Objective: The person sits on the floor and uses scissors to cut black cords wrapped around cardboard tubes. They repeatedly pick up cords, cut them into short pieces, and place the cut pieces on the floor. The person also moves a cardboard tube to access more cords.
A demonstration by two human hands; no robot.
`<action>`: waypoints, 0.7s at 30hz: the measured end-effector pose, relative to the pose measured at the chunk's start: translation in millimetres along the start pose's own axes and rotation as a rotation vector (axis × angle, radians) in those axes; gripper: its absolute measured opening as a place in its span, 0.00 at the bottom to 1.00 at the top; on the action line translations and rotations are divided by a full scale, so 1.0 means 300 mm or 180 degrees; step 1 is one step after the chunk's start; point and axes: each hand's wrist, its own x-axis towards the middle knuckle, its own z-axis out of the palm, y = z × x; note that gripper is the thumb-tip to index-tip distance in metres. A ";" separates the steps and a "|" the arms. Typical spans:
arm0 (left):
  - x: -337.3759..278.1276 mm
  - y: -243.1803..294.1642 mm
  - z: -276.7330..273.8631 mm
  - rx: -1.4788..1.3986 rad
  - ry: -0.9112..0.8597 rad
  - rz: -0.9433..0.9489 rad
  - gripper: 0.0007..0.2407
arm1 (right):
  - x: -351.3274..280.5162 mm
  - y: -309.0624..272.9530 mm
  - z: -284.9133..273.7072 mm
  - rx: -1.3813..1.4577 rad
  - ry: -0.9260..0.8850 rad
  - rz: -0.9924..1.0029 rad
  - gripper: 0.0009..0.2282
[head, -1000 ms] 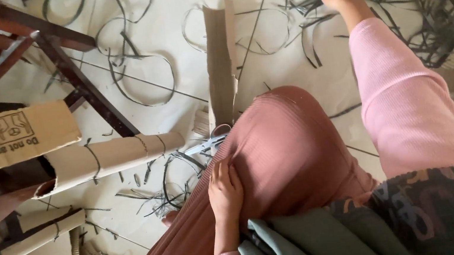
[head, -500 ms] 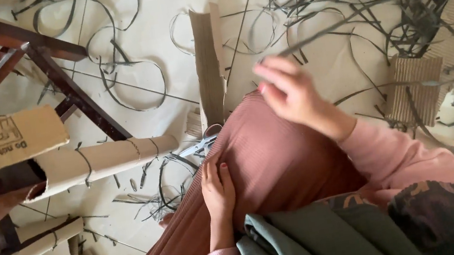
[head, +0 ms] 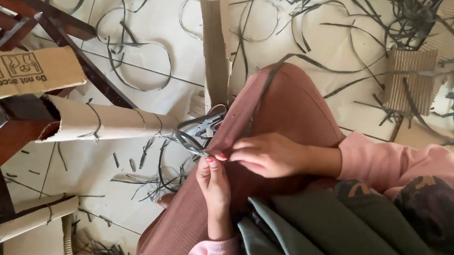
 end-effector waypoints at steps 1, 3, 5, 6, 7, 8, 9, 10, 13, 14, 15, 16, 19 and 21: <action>0.001 0.016 0.010 -0.0011 0.0001 0.0009 0.16 | -0.012 0.016 -0.011 -0.0009 -0.0007 -0.0008 0.07; 0.005 0.047 0.032 -0.0316 0.0032 -0.0112 0.18 | -0.036 0.052 -0.033 -0.0199 -0.0049 0.0494 0.06; 0.014 0.112 0.046 -0.0495 0.0148 -0.0057 0.17 | -0.043 0.100 -0.087 -0.0453 0.0098 0.0600 0.09; 0.018 0.143 0.052 -0.0664 0.0262 -0.0012 0.17 | -0.047 0.125 -0.114 -0.0700 0.0252 0.0715 0.13; 0.023 0.150 0.025 -0.0667 0.0265 -0.0014 0.17 | -0.042 0.152 -0.162 -0.0699 0.0248 0.0716 0.13; 0.028 0.155 -0.001 -0.0686 0.0312 0.0059 0.17 | -0.037 0.181 -0.210 -0.1026 0.0444 0.0789 0.11; 0.035 0.161 -0.028 -0.0705 0.0357 0.0135 0.17 | -0.030 0.211 -0.259 -0.1354 0.0644 0.0857 0.10; 0.038 0.164 -0.040 -0.0707 0.0358 0.0136 0.17 | -0.036 0.256 -0.314 -0.1355 0.0643 0.0855 0.10; 0.044 0.184 -0.041 -0.0443 0.0452 0.0074 0.16 | -0.023 0.328 -0.459 -0.1527 0.0946 0.0914 0.13; 0.041 0.198 -0.021 -0.0052 0.0432 -0.0049 0.15 | 0.004 0.313 -0.488 -0.1096 0.1093 0.0803 0.12; 0.036 0.213 -0.003 0.0342 0.0417 -0.0171 0.14 | 0.032 0.297 -0.516 -0.0656 0.1231 0.0685 0.11; 0.047 0.267 0.051 0.0337 0.0414 -0.0167 0.14 | 0.052 0.252 -0.482 -0.0663 0.1232 0.0682 0.11; 0.060 0.405 0.191 0.1409 -0.0638 0.0397 0.15 | 0.124 0.089 -0.369 0.2450 0.0029 0.1288 0.10; 0.049 0.463 0.259 0.1803 -0.0982 0.0626 0.11 | 0.207 -0.050 -0.282 0.1598 -0.1632 0.0742 0.44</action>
